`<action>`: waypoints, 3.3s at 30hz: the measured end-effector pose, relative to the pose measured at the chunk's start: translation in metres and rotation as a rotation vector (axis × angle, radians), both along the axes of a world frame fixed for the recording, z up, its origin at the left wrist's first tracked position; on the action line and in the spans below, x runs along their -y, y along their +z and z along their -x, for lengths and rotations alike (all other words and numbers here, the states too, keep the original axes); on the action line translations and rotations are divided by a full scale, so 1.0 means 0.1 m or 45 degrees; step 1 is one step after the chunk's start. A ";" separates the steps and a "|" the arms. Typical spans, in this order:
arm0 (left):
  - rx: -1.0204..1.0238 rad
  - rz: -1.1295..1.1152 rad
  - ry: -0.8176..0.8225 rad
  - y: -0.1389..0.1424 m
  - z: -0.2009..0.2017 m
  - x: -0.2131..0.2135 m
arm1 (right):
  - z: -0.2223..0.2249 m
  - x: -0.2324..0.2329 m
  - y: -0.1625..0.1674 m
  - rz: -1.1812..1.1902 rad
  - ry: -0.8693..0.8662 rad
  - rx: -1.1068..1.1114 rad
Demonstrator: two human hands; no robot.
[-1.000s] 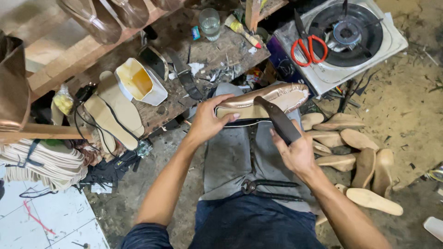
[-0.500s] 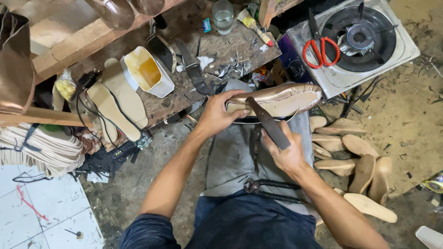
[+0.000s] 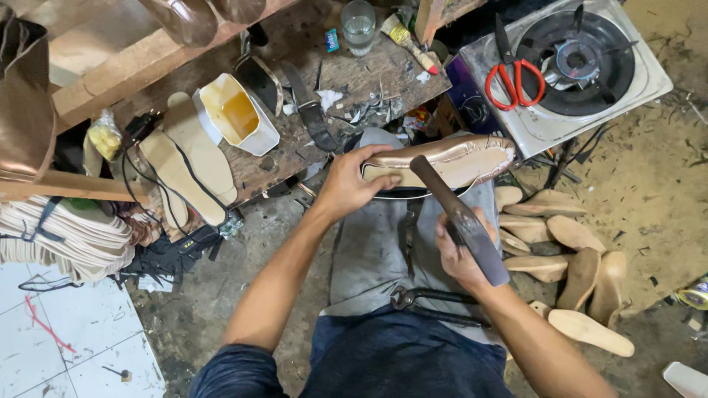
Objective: The person uses a curved metal tool to scrape and smooth the edges of a metallic gold shoe upper, then places it on a shelf. The person picks up a black shoe sole, applies a strip of material to it, and uses a hammer and scissors to trim and shape the sole.
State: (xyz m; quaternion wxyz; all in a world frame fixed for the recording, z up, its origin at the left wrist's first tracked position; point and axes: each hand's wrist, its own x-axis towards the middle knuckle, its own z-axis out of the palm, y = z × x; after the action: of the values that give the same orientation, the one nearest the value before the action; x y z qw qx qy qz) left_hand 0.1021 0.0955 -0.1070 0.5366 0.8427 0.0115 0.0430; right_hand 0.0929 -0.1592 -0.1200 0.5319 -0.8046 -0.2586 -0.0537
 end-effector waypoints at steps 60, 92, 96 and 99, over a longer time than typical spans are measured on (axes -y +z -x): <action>-0.066 -0.041 0.039 -0.02 0.11 0.08 | -0.16 0.49 0.14 -0.156 -0.361 -0.396; -0.090 -0.337 -0.041 0.08 0.13 0.09 | -0.25 0.71 0.37 -0.022 -0.402 -0.552; 0.019 -0.728 -0.328 0.10 -0.01 0.29 | -0.27 1.01 0.98 0.463 -0.319 -0.577; 0.034 -0.636 -0.482 0.03 -0.24 0.57 | -0.33 1.00 1.29 0.574 0.086 0.057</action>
State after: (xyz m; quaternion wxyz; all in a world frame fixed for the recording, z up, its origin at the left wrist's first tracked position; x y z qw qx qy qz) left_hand 0.1257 0.0389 -0.1042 0.3114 0.9350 -0.1635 -0.0452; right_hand 0.1258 -0.2593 0.0087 0.3341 -0.8926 -0.3026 0.0054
